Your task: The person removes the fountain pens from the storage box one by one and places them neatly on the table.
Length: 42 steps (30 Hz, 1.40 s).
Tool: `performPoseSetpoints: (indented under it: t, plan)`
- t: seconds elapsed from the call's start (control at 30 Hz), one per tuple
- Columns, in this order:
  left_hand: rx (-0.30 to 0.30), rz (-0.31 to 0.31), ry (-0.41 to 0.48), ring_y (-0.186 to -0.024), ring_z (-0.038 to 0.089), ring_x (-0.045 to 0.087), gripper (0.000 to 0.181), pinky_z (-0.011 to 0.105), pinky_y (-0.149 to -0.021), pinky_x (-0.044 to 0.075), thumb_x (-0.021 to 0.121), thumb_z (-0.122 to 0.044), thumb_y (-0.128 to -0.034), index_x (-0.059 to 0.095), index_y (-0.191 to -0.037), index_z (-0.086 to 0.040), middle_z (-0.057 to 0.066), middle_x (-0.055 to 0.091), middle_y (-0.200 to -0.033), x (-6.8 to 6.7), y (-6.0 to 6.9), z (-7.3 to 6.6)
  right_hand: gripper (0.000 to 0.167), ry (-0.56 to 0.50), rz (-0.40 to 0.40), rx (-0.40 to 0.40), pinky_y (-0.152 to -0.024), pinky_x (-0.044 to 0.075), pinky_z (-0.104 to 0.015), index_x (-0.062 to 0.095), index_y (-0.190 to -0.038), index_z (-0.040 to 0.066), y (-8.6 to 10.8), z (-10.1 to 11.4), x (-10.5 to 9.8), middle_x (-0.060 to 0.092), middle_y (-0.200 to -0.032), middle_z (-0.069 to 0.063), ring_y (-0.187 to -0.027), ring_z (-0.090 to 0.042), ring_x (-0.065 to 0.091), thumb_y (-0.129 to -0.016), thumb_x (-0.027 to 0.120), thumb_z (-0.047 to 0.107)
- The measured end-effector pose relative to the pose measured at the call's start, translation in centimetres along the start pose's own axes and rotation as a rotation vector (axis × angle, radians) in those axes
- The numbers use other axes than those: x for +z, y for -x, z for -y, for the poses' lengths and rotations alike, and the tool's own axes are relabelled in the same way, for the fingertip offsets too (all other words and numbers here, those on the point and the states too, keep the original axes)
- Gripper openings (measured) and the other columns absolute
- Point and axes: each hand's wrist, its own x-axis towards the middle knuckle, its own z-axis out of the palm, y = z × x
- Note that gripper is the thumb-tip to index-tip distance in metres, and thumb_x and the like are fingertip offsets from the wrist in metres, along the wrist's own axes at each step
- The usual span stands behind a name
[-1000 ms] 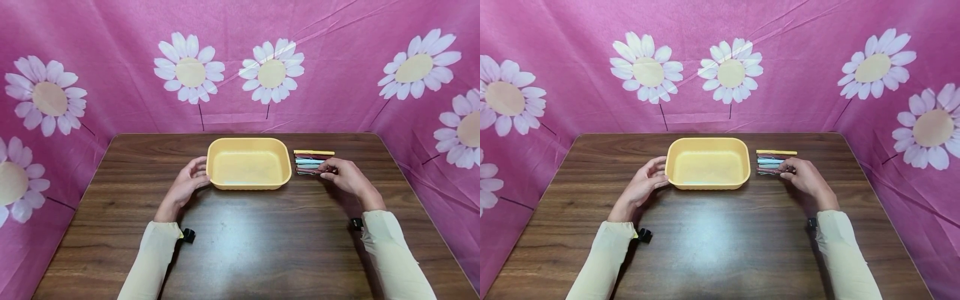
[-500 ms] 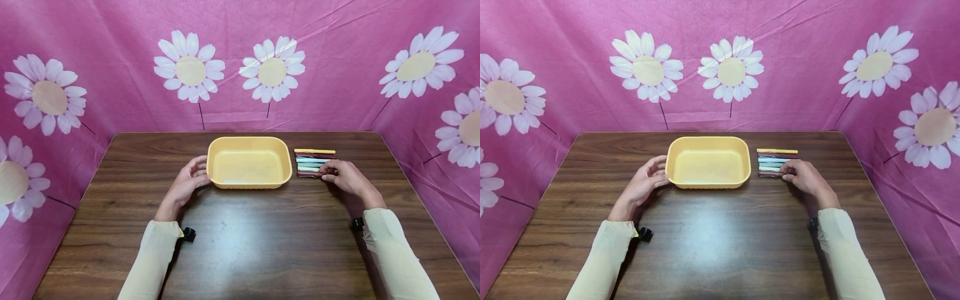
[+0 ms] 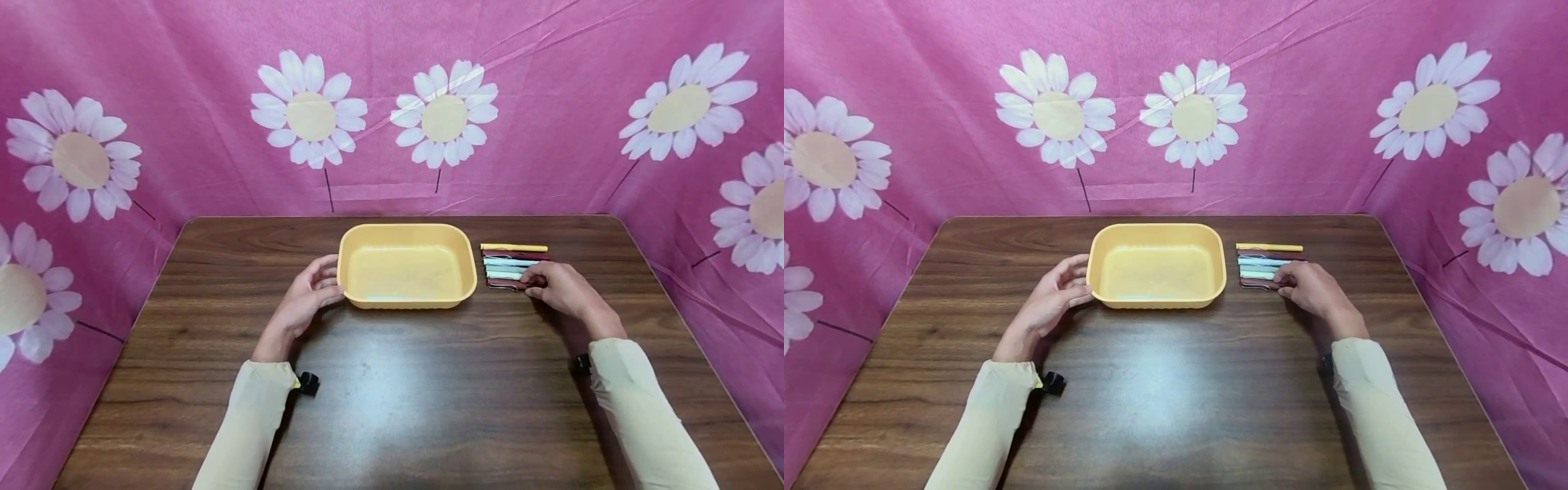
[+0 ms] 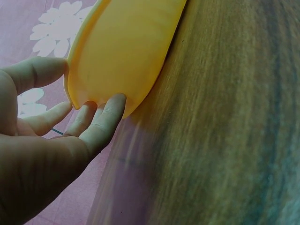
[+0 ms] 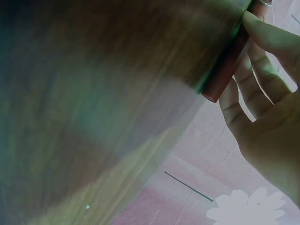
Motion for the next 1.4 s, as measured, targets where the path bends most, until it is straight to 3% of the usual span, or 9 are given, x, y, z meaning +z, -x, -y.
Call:
performPoseSetpoints:
  t: [0.83,1.1,1.4]
  plan:
    - [-0.006,0.007,-0.009,-0.123,0.039,0.051,0.069,0.029,-0.090,0.059,0.058,0.014,-0.0920,0.032,-0.155,0.002,0.032,0.040,-0.142,0.0,0.0,-0.1,0.014,-0.038,0.030,0.074,-0.079,0.050,-0.043,0.074,-0.099,0.009,0.1,0.4,-0.5,0.071,-0.085,0.001,-0.083,-0.019,0.062,-0.086,0.080,0.009]
    - [-0.009,0.003,-0.011,-0.121,0.036,0.053,0.069,0.029,-0.090,0.058,0.058,0.014,-0.0923,0.032,-0.155,0.001,0.032,0.040,-0.142,-0.1,0.0,-0.1,0.013,-0.060,-0.007,0.116,-0.078,0.049,-0.043,0.074,-0.100,0.009,0.1,1.0,-1.2,0.066,-0.081,0.000,-0.081,-0.023,0.060,-0.089,0.078,0.016]
    - [-0.015,-0.001,-0.017,-0.121,0.035,0.054,0.069,0.030,-0.092,0.058,0.059,0.013,-0.0927,0.032,-0.155,0.001,0.031,0.040,-0.142,-0.1,0.1,-0.1,0.022,-0.148,-0.095,0.130,-0.075,0.049,-0.038,0.073,-0.105,0.006,0.2,2.1,-1.4,0.071,-0.092,-0.010,-0.083,-0.025,0.062,-0.090,0.079,0.021]
